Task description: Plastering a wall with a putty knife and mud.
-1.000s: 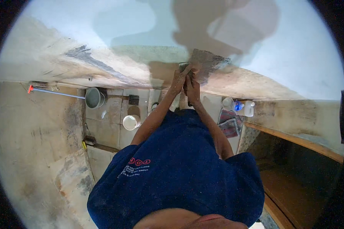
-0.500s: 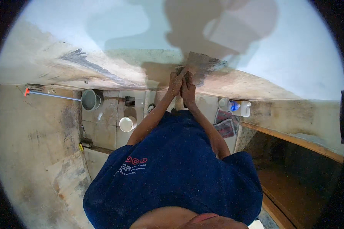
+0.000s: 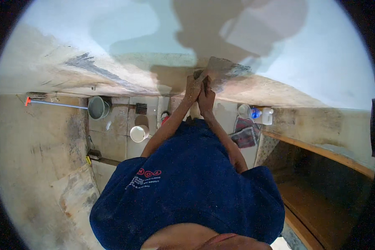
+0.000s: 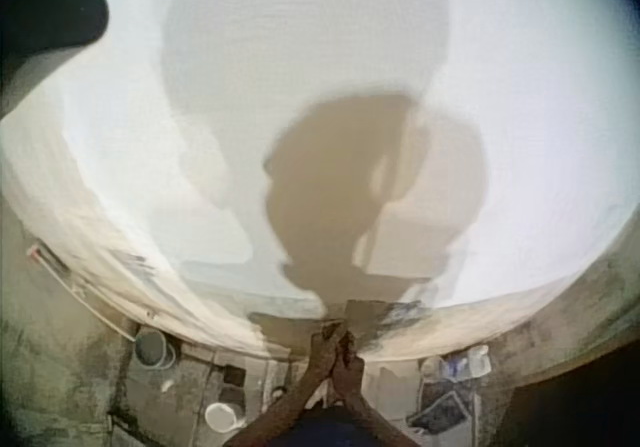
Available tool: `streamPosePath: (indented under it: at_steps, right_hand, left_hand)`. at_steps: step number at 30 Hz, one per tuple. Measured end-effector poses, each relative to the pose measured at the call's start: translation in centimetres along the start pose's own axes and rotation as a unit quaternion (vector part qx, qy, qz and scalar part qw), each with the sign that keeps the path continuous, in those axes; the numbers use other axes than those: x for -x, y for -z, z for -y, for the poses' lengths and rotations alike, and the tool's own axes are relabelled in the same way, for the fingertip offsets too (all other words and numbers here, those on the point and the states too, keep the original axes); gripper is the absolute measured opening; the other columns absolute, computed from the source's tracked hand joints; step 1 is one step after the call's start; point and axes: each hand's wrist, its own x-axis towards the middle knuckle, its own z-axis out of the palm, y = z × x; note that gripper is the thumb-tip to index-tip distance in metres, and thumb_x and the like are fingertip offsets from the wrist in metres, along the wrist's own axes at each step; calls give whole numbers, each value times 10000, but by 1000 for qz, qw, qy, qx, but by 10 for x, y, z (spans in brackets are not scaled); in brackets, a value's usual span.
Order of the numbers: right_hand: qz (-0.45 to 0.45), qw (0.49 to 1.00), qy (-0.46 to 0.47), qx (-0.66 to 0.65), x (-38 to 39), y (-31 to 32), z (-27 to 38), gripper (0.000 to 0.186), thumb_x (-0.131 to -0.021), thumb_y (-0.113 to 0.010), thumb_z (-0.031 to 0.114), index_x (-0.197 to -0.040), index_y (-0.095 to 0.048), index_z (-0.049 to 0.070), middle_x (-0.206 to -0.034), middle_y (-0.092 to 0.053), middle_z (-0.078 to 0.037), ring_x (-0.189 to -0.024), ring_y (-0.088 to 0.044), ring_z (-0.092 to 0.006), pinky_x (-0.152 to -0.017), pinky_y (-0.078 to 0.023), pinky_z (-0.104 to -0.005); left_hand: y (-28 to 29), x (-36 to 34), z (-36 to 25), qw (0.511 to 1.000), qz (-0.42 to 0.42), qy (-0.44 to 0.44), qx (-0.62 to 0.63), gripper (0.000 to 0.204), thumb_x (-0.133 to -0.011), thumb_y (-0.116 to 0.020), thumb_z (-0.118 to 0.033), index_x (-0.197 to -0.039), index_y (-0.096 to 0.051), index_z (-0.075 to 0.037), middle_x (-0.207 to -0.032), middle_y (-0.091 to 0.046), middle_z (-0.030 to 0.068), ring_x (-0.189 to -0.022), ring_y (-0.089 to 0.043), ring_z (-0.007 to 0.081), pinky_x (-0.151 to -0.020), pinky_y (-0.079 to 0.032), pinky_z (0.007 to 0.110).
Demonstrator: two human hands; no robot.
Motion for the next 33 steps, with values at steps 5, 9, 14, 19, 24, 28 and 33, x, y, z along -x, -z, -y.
streamPosePath:
  at_steps: [5, 9, 14, 19, 24, 28, 33]
  right_hand:
    - [-1, 999, 39, 15, -11, -4, -39, 438, -954, -453, 236, -1342, -405, 39, -580, -567, -89, -516, -499, -96, -469, -413, -285]
    - [16, 999, 26, 29, -5, -6, -31, 460, -954, -453, 217, -1379, -360, 68, -613, -582, -86, -512, -508, -99, -462, -410, -284]
    - [-15, 993, 109, 37, -8, -8, -33, 460, -954, -453, 208, -1382, -360, 67, -662, -599, -103, -534, -516, -106, -479, -420, -287]
    - [-8, 998, 40, 49, 0, 0, -37, 432, -951, -427, 192, -1358, -395, 50, -919, -632, -218, -691, -630, -248, -628, -484, -351]
    - [21, 999, -26, 37, 1, 0, -6, 453, -946, -434, 199, -1363, -381, 31, -993, -621, -230, -795, -627, -268, -692, -482, -349]
    - [105, 977, -166, 77, -1, 5, -10, 451, -947, -436, 202, -1365, -386, 43, -997, -622, -209, -809, -619, -268, -696, -478, -352]
    - [-46, 995, 88, 25, 2, -8, 9, 433, -949, -434, 205, -1358, -407, 64, -1235, -552, -195, -1091, -573, -245, -872, -447, -327]
  left_hand:
    - [1, -11, 4, 996, 59, -64, -28, 263, -889, -594, -228, -730, -609, -18, -594, -575, 50, -471, -527, 125, -445, -416, 266]
    - [16, -21, 20, 997, 61, -19, -48, 263, -897, -581, -226, -736, -610, -20, -614, -579, 44, -503, -533, 119, -468, -416, 261]
    - [16, -10, 20, 997, 78, 2, -11, 302, -906, -566, -250, -709, -586, -22, -618, -578, 38, -533, -543, 112, -507, -431, 254]
    - [1, -4, -4, 996, 83, -37, -11, 314, -907, -568, -261, -704, -576, -21, -611, -573, 44, -517, -535, 115, -494, -428, 260]
    - [5, -9, -1, 994, 102, 17, 34, 305, -902, -581, -254, -709, -578, -18, -612, -575, 57, -499, -536, 131, -480, -434, 265]
    - [2, 9, -3, 998, 48, -37, 16, 290, -892, -598, -235, -700, -582, -18, -594, -570, 58, -481, -533, 140, -466, -434, 269]
    - [6, -9, 3, 996, 49, 32, 73, 274, -888, -602, -218, -704, -589, -16, -574, -563, 54, -467, -530, 139, -458, -428, 266]
